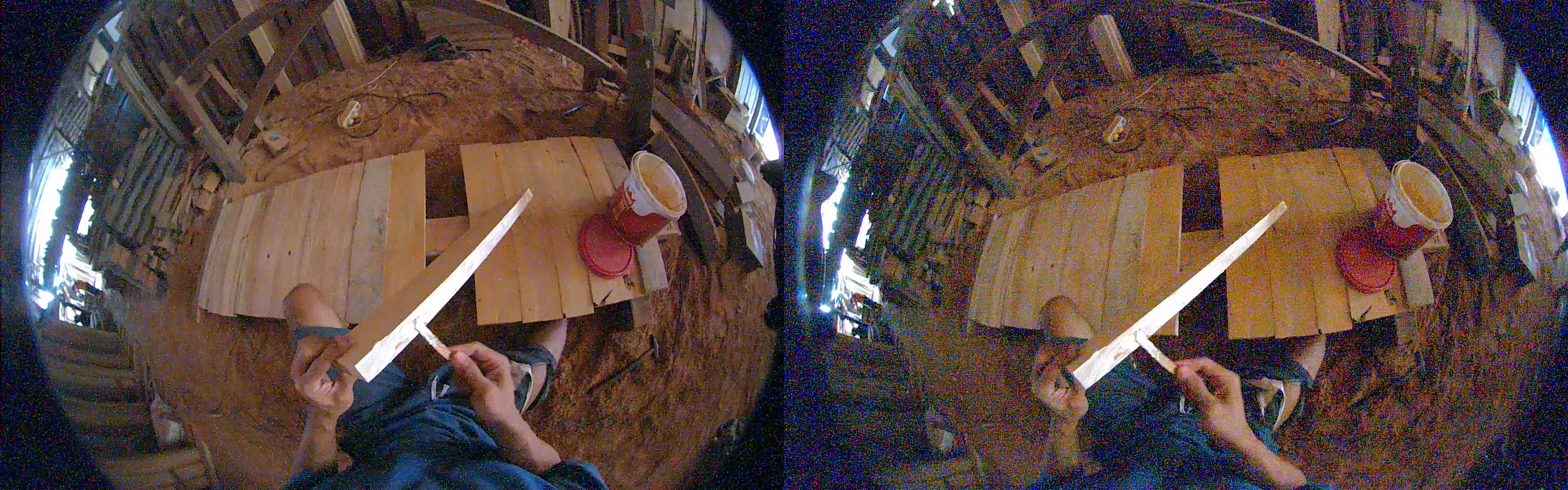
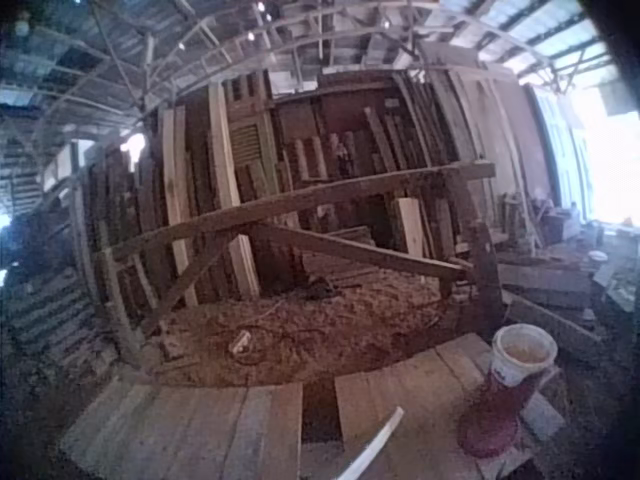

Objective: The person sits on the floor and repeatedly dips a brush into a bucket of yellow liquid, then applies the finish to a long wooden plank. The person rotates the plank to coat multiple sides and continues brushing until the clip ends.

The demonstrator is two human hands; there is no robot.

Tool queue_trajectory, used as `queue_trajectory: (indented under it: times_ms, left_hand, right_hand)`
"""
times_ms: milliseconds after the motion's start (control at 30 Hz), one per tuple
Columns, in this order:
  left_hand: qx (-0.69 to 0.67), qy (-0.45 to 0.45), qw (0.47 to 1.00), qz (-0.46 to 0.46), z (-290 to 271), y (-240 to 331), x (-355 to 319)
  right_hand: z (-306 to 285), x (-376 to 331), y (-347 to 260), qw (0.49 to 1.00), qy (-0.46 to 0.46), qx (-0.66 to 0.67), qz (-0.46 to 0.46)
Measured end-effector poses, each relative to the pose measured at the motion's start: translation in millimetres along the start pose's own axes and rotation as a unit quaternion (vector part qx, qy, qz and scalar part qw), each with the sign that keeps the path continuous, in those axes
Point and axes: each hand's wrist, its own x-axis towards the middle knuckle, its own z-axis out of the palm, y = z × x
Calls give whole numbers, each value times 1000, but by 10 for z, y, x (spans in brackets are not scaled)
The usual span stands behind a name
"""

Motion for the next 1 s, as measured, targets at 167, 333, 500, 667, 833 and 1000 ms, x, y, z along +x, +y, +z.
queue_trajectory:
  times_ms: [167,333,500,667,833,1000]
  left_hand:
    - [-9,0,1000,3,-2,-8,-21]
    - [0,-1,1000,-4,-5,-48,-50]
    - [-7,-14,1000,-4,15,-82,-77]
    - [-11,2,1000,11,34,-55,-50]
    - [-9,-8,1000,-2,34,-33,13]
    - [-3,0,1000,6,36,-56,3]
  right_hand:
    - [10,-18,188,902,164,-284,-282]
    - [10,-42,156,817,101,-386,-416]
    - [-331,391,-42,886,208,-322,-262]
    - [-457,468,-74,857,189,-372,-301]
    - [-430,474,-158,858,171,-373,-309]
    - [-446,463,-206,872,141,-366,-291]
